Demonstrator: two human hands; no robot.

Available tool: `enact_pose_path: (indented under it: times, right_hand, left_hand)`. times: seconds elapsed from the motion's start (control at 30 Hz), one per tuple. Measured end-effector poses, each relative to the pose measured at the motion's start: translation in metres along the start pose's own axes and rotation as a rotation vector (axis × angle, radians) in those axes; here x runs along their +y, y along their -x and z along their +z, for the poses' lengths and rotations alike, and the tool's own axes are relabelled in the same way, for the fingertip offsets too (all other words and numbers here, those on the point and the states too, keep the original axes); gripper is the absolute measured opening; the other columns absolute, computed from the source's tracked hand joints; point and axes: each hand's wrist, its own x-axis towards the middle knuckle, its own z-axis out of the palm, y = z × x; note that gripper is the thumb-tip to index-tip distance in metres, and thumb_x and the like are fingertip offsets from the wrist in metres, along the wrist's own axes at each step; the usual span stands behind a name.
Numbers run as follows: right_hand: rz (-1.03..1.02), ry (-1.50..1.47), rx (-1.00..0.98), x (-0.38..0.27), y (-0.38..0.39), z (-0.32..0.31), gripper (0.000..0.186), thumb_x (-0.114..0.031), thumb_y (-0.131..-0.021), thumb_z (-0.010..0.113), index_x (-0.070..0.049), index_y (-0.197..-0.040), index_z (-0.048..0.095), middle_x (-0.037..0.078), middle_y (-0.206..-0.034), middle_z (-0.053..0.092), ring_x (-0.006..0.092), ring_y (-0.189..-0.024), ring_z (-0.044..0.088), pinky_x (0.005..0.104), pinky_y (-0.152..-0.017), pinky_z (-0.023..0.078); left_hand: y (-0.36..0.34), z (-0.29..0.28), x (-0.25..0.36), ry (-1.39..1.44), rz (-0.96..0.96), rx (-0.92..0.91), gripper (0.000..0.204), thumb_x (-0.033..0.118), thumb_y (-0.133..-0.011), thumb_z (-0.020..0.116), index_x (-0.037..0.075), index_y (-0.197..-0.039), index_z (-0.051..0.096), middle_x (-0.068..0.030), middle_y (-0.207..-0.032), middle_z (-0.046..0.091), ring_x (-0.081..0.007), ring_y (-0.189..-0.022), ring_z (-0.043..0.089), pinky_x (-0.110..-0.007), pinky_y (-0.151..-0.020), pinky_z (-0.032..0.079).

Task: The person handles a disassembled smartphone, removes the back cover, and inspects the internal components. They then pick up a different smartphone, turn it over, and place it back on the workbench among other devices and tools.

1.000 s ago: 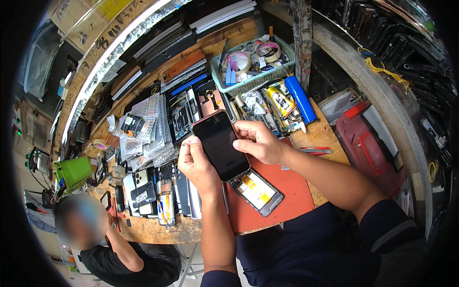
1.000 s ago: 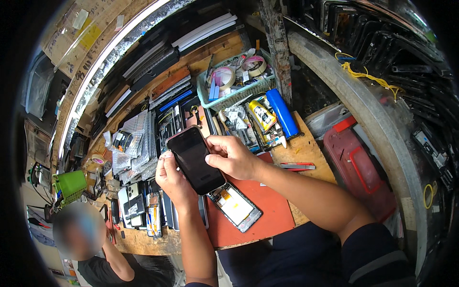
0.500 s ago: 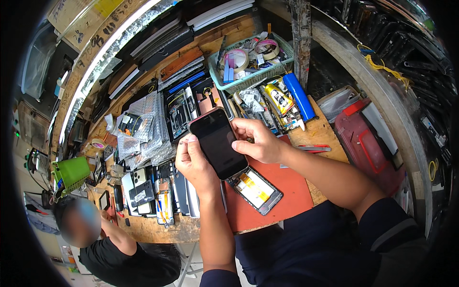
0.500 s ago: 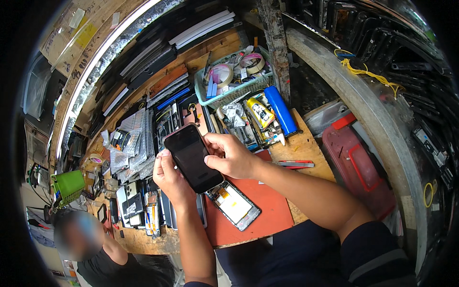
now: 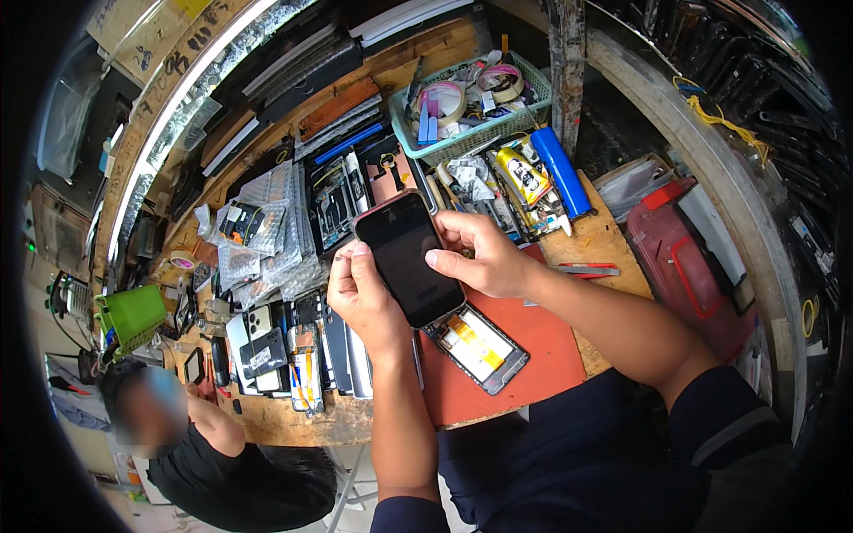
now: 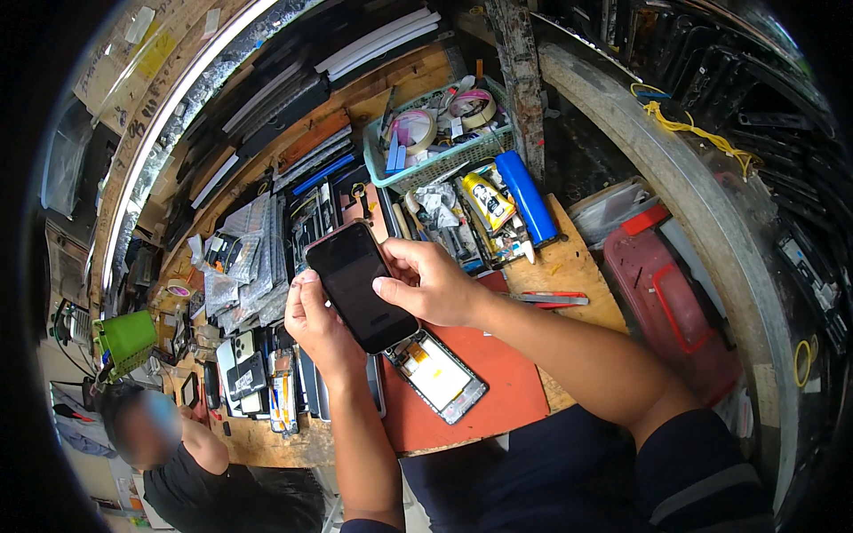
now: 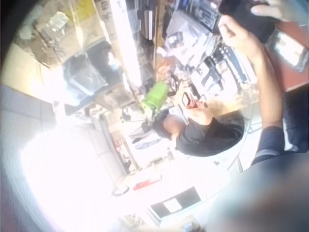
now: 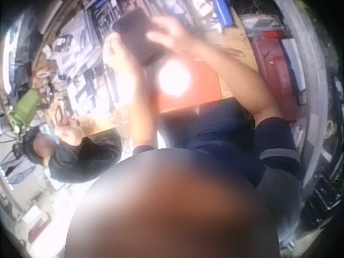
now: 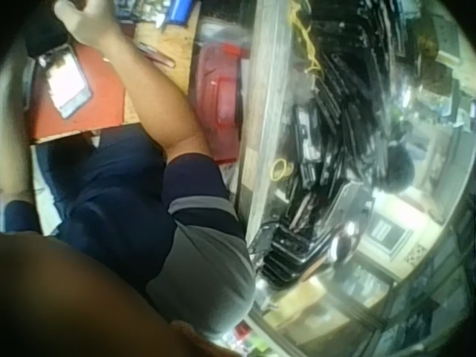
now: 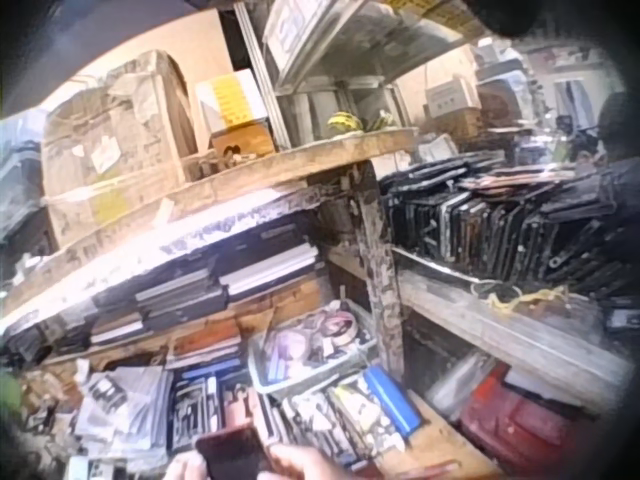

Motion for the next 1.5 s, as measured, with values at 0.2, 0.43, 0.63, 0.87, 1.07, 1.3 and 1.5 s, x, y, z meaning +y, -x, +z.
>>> enact_pose_path:
  times: [0.2, 0.43, 0.63, 0.87, 1.07, 1.3, 1.5]
  right_hand:
    - [0.011, -0.026, 0.015, 0.001, 0.0, 0.002, 0.015, -0.015, -0.1, 0.068, -0.004, -0.104, 0.06, -0.002, -0.089, 0.062, 0.0047, -0.082, 0.056, 0.0256, -0.072, 0.048]
    - [0.015, 0.003, 0.011, 0.0, -0.001, 0.002, 0.015, -0.016, -0.102, 0.068, -0.004, -0.102, 0.058, -0.003, -0.087, 0.059, 0.0038, -0.082, 0.055, 0.0257, -0.072, 0.047]
    - [-0.004, -0.05, 0.015, -0.003, -0.001, 0.003, 0.018, -0.02, -0.104, 0.067, -0.005, -0.101, 0.058, -0.004, -0.087, 0.059, 0.0028, -0.08, 0.053, 0.0251, -0.07, 0.046]
    - [0.062, -0.136, 0.058, -0.004, -0.003, 0.006, 0.015, -0.018, -0.103, 0.066, -0.005, -0.1, 0.058, -0.005, -0.086, 0.057, 0.0029, -0.079, 0.051, 0.0246, -0.069, 0.044]
    - [0.03, -0.022, 0.009, -0.002, 0.0, 0.002, 0.013, -0.013, -0.099, 0.068, -0.005, -0.103, 0.058, -0.004, -0.089, 0.059, 0.0035, -0.082, 0.054, 0.0242, -0.071, 0.045]
    - [0.004, -0.056, 0.035, 0.006, 0.0, 0.004, 0.013, -0.01, -0.097, 0.068, -0.003, -0.105, 0.06, -0.002, -0.089, 0.063, 0.0053, -0.082, 0.057, 0.0258, -0.071, 0.048]
    - [0.064, -0.052, -0.018, -0.001, 0.0, 0.001, 0.016, -0.01, -0.097, 0.065, -0.004, -0.111, 0.059, -0.001, -0.096, 0.063, 0.0063, -0.089, 0.057, 0.027, -0.08, 0.049]
  left_hand:
    - [0.0, -0.001, -0.001, -0.019, 0.001, -0.017, 0.022, 0.016, -0.111, 0.057, 0.0, -0.102, 0.069, -0.0019, -0.092, 0.069, -0.0054, -0.08, 0.059, -0.022, -0.072, 0.051]
    - [0.001, 0.002, 0.002, 0.01, -0.021, 0.006, 0.022, 0.016, -0.11, 0.057, 0.0, -0.101, 0.069, -0.0026, -0.093, 0.069, -0.0057, -0.08, 0.059, -0.022, -0.072, 0.051]
    - [0.0, 0.002, 0.002, -0.004, -0.016, -0.003, 0.021, 0.015, -0.11, 0.057, 0.0, -0.101, 0.069, -0.0021, -0.092, 0.069, -0.0058, -0.08, 0.059, -0.022, -0.072, 0.051]
    - [0.0, 0.001, 0.002, -0.01, -0.041, -0.002, 0.02, 0.015, -0.109, 0.055, 0.002, -0.1, 0.068, -0.0032, -0.093, 0.07, -0.0077, -0.081, 0.065, -0.024, -0.073, 0.054]
    - [-0.001, 0.001, 0.001, -0.008, -0.022, 0.001, 0.021, 0.015, -0.111, 0.057, 0.0, -0.101, 0.069, -0.0011, -0.092, 0.068, -0.005, -0.08, 0.058, -0.021, -0.072, 0.05]
    - [-0.001, 0.001, 0.001, -0.007, -0.003, 0.011, 0.022, 0.016, -0.111, 0.057, 0.0, -0.101, 0.069, -0.0009, -0.092, 0.068, -0.0051, -0.08, 0.058, -0.022, -0.073, 0.05]
    - [0.0, 0.002, 0.003, -0.013, -0.023, 0.016, 0.023, 0.016, -0.111, 0.057, 0.0, -0.1, 0.069, -0.0003, -0.092, 0.067, -0.0047, -0.08, 0.057, -0.022, -0.072, 0.049]
